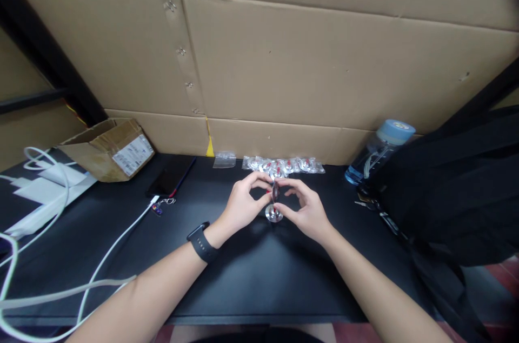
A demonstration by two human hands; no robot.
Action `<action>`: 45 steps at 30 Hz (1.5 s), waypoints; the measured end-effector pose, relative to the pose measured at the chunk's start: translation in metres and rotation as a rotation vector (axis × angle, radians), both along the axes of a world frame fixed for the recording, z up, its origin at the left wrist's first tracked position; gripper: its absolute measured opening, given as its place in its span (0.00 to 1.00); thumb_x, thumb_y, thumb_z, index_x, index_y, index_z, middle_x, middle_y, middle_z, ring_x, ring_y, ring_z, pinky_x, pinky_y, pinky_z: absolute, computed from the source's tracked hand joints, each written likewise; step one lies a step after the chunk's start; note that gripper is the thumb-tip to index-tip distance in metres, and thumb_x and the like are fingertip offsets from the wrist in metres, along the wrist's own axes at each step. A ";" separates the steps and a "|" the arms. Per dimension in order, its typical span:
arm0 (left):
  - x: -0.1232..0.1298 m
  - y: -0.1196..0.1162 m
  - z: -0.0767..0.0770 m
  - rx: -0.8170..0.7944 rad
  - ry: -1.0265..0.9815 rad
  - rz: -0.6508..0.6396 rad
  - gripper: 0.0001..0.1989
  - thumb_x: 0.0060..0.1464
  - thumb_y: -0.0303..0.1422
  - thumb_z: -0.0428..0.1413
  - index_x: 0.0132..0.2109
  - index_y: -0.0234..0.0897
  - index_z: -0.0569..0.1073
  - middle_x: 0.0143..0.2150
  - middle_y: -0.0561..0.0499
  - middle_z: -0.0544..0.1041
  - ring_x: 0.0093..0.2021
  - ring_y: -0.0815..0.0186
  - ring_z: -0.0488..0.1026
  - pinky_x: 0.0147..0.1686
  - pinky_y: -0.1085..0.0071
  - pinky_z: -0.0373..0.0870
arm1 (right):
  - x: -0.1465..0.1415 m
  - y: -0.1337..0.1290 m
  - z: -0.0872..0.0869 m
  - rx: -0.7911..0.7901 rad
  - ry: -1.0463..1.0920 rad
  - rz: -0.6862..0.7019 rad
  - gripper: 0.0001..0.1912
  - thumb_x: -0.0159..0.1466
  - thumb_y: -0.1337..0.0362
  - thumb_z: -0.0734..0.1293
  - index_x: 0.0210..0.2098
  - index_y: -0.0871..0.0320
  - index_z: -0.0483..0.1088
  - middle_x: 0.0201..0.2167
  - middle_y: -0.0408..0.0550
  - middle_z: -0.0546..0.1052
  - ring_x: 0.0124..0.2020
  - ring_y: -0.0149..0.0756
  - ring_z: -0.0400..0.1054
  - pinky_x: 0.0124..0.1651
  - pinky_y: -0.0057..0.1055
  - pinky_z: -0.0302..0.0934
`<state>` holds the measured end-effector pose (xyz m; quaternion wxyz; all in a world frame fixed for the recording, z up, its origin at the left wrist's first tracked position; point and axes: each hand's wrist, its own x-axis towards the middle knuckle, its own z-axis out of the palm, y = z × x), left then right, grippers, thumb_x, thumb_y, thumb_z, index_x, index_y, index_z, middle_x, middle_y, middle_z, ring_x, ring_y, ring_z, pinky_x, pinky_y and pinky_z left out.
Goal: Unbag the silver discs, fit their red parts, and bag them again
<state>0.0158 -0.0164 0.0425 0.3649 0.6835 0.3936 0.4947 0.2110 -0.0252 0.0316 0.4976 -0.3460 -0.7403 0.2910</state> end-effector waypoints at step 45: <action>0.001 -0.007 0.002 0.070 0.381 -0.027 0.21 0.57 0.35 0.62 0.56 0.44 0.65 0.48 0.52 0.82 0.54 0.57 0.77 0.56 0.58 0.58 | 0.011 0.003 0.008 -0.021 -0.249 0.020 0.07 0.71 0.61 0.63 0.39 0.54 0.71 0.59 0.53 0.68 0.62 0.45 0.62 0.65 0.47 0.56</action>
